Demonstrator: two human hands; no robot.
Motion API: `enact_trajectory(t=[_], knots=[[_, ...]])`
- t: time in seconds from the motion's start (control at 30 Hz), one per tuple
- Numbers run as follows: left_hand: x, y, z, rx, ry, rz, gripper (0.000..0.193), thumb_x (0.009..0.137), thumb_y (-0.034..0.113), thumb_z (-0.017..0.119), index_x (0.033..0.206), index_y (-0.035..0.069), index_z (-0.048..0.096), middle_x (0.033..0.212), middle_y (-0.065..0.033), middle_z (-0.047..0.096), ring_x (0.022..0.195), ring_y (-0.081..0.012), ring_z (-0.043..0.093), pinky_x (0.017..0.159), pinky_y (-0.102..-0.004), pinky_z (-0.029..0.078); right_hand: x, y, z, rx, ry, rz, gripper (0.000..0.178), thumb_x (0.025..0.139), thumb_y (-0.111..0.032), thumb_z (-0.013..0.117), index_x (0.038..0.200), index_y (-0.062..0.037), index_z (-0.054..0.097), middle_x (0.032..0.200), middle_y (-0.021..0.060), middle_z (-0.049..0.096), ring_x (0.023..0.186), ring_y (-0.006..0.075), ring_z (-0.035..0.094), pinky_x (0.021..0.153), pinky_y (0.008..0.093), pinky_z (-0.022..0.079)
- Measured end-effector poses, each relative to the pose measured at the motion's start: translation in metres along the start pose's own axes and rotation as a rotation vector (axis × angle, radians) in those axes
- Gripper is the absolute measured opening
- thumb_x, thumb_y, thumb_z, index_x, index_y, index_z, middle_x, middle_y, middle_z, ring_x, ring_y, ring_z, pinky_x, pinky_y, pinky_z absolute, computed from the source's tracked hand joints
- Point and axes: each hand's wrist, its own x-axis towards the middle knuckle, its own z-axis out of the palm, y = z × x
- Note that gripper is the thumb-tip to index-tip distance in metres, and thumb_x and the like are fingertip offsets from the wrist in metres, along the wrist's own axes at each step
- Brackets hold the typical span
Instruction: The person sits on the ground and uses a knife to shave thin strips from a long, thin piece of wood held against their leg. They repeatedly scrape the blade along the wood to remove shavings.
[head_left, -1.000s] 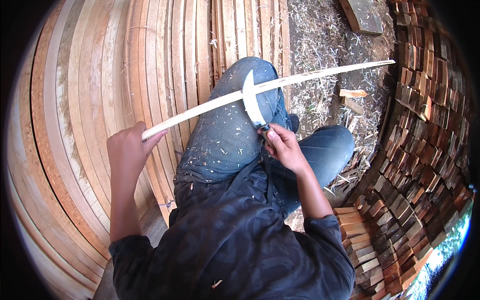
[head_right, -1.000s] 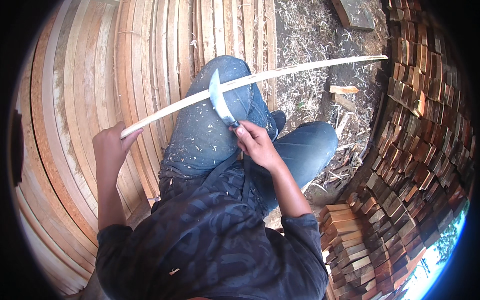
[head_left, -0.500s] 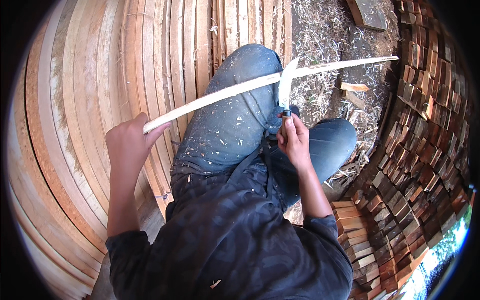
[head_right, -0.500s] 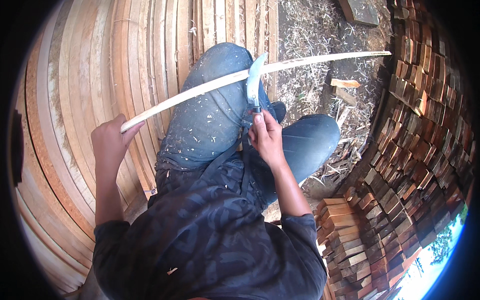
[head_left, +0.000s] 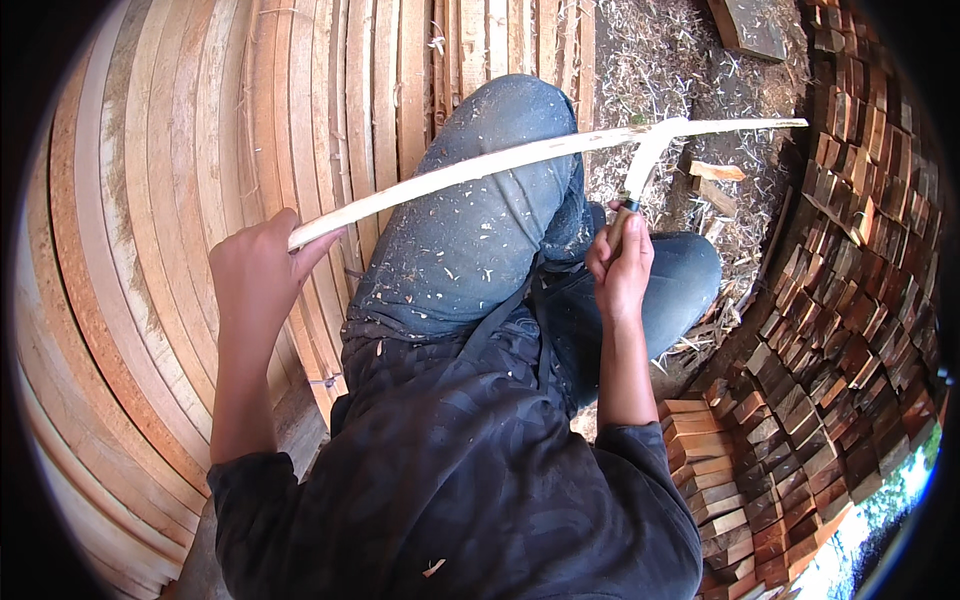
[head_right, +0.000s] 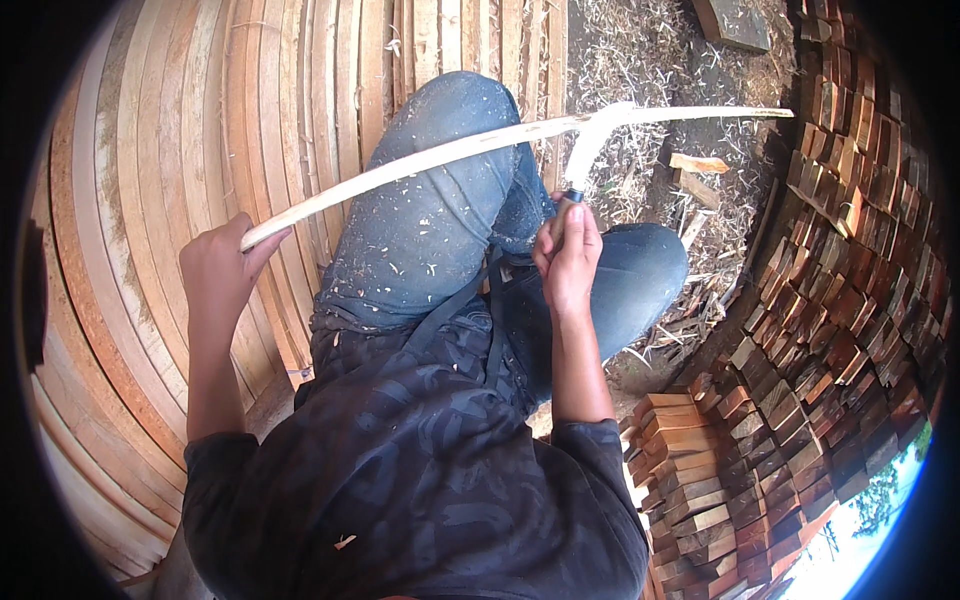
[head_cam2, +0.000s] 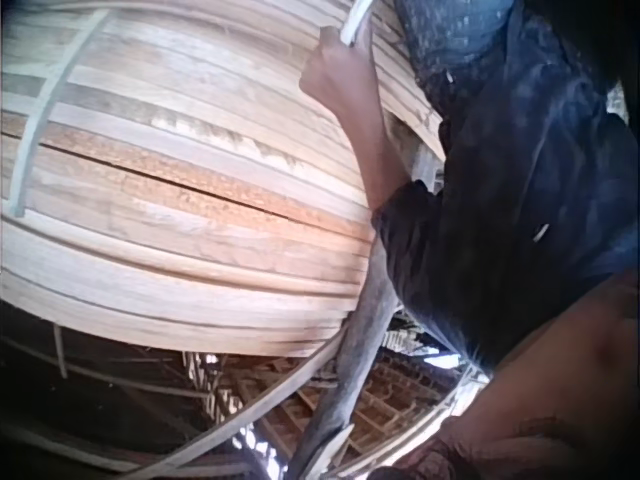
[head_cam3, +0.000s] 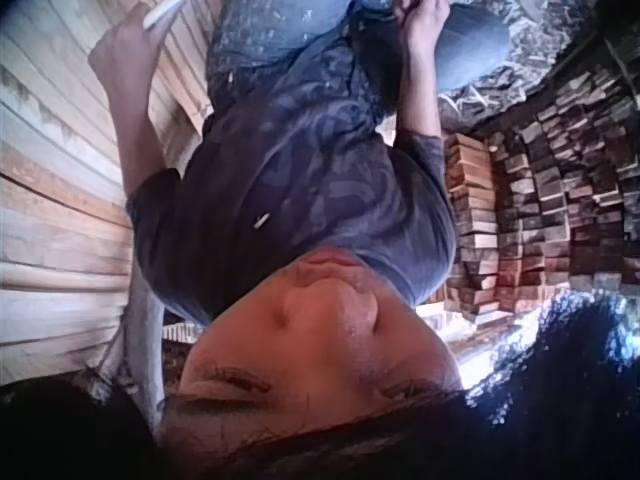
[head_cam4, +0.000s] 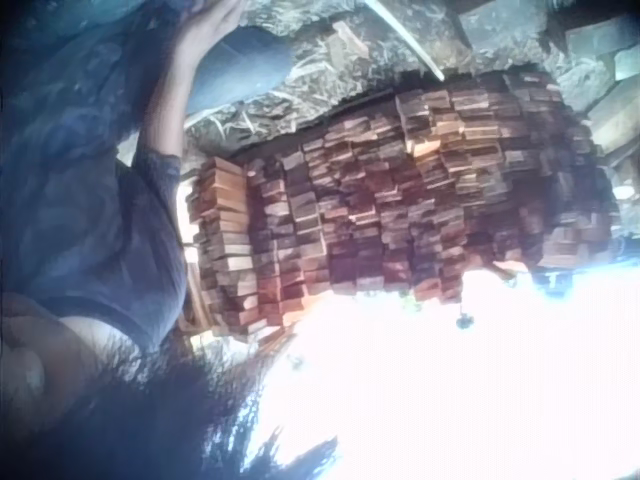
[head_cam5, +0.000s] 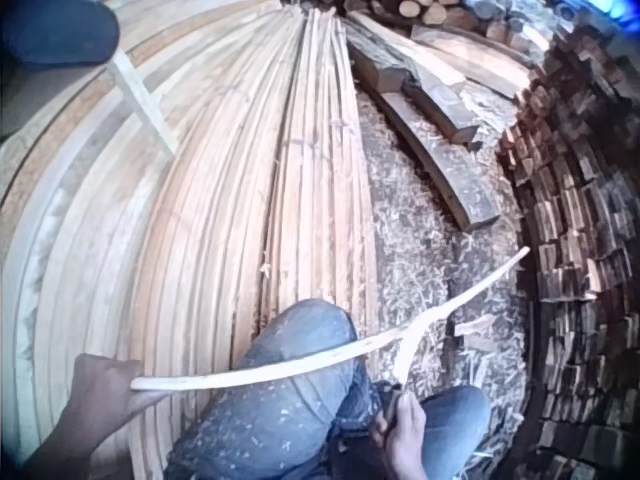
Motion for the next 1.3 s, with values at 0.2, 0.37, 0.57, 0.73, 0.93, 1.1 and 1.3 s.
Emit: enact_trajectory(t=[0.2, 0.37, 0.57, 0.73, 0.93, 1.1, 1.3], knots=[[-0.002, -0.004, 0.001, 0.059, 0.006, 0.014, 0.045, 0.073, 0.047, 0.074, 0.063, 0.006, 0.056, 0.048, -0.0090, 0.051, 0.044, -0.0259, 0.053, 0.043, -0.0352, 0.040, 0.003, -0.005, 0.002, -0.144, -0.053, 0.017, 0.035, 0.102, -0.032, 0.037, 0.111, -0.0026, 0.055, 0.059, -0.0023, 0.039, 0.044, 0.0042, 0.034, 0.038, 0.0191, 0.027], [0.002, -0.002, 0.002, 0.017, -0.006, 0.014, 0.046, 0.077, 0.045, 0.071, 0.061, 0.006, 0.052, 0.048, -0.0114, 0.049, 0.045, -0.0299, 0.051, 0.045, -0.0380, 0.039, -0.022, 0.001, 0.022, -0.183, -0.191, 0.209, 0.030, 0.100, -0.028, 0.044, 0.110, -0.0018, 0.055, 0.060, -0.0026, 0.040, 0.049, 0.0053, 0.038, 0.039, 0.0204, 0.029], [-0.002, 0.000, 0.001, 0.032, -0.016, 0.004, 0.046, 0.077, 0.045, 0.072, 0.062, 0.006, 0.053, 0.048, -0.0118, 0.049, 0.045, -0.0302, 0.051, 0.045, -0.0381, 0.039, -0.005, 0.006, 0.011, -0.087, -0.054, 0.064, 0.036, 0.102, -0.033, 0.036, 0.110, -0.0036, 0.054, 0.058, -0.0005, 0.043, 0.044, 0.0041, 0.034, 0.038, 0.0192, 0.026], [-0.004, -0.001, 0.003, 0.023, -0.030, -0.007, 0.047, 0.077, 0.045, 0.072, 0.061, 0.005, 0.052, 0.048, -0.0122, 0.049, 0.045, -0.0304, 0.051, 0.045, -0.0380, 0.039, 0.001, -0.001, 0.002, -0.197, -0.091, 0.016, 0.035, 0.102, -0.033, 0.036, 0.110, -0.0035, 0.054, 0.058, -0.0008, 0.043, 0.042, 0.0039, 0.032, 0.037, 0.0190, 0.026], [-0.001, 0.001, 0.001, 0.026, -0.023, 0.000, 0.047, 0.077, 0.045, 0.071, 0.061, 0.005, 0.053, 0.048, -0.0122, 0.049, 0.045, -0.0304, 0.051, 0.045, -0.0378, 0.039, -0.018, 0.009, 0.019, -0.134, -0.191, 0.158, 0.036, 0.102, -0.034, 0.037, 0.111, -0.0031, 0.053, 0.058, -0.0006, 0.043, 0.041, 0.0051, 0.033, 0.038, 0.0196, 0.028], [-0.001, 0.001, 0.004, 0.027, -0.020, 0.017, 0.047, 0.077, 0.045, 0.071, 0.060, 0.005, 0.052, 0.048, -0.0120, 0.049, 0.045, -0.0303, 0.051, 0.045, -0.0377, 0.039, -0.017, 0.015, 0.021, -0.098, -0.118, 0.131, 0.033, 0.101, -0.033, 0.041, 0.112, -0.0046, 0.054, 0.058, -0.0012, 0.042, 0.042, 0.0059, 0.034, 0.039, 0.0200, 0.029], [-0.002, 0.002, 0.003, 0.025, -0.016, 0.011, 0.048, 0.077, 0.046, 0.070, 0.060, 0.005, 0.053, 0.048, -0.0121, 0.049, 0.045, -0.0306, 0.051, 0.045, -0.0380, 0.039, -0.004, 0.019, 0.012, 0.140, 0.028, -0.060, 0.034, 0.101, -0.030, 0.042, 0.112, -0.0002, 0.054, 0.059, -0.0016, 0.041, 0.045, 0.0055, 0.038, 0.040, 0.0201, 0.030]])
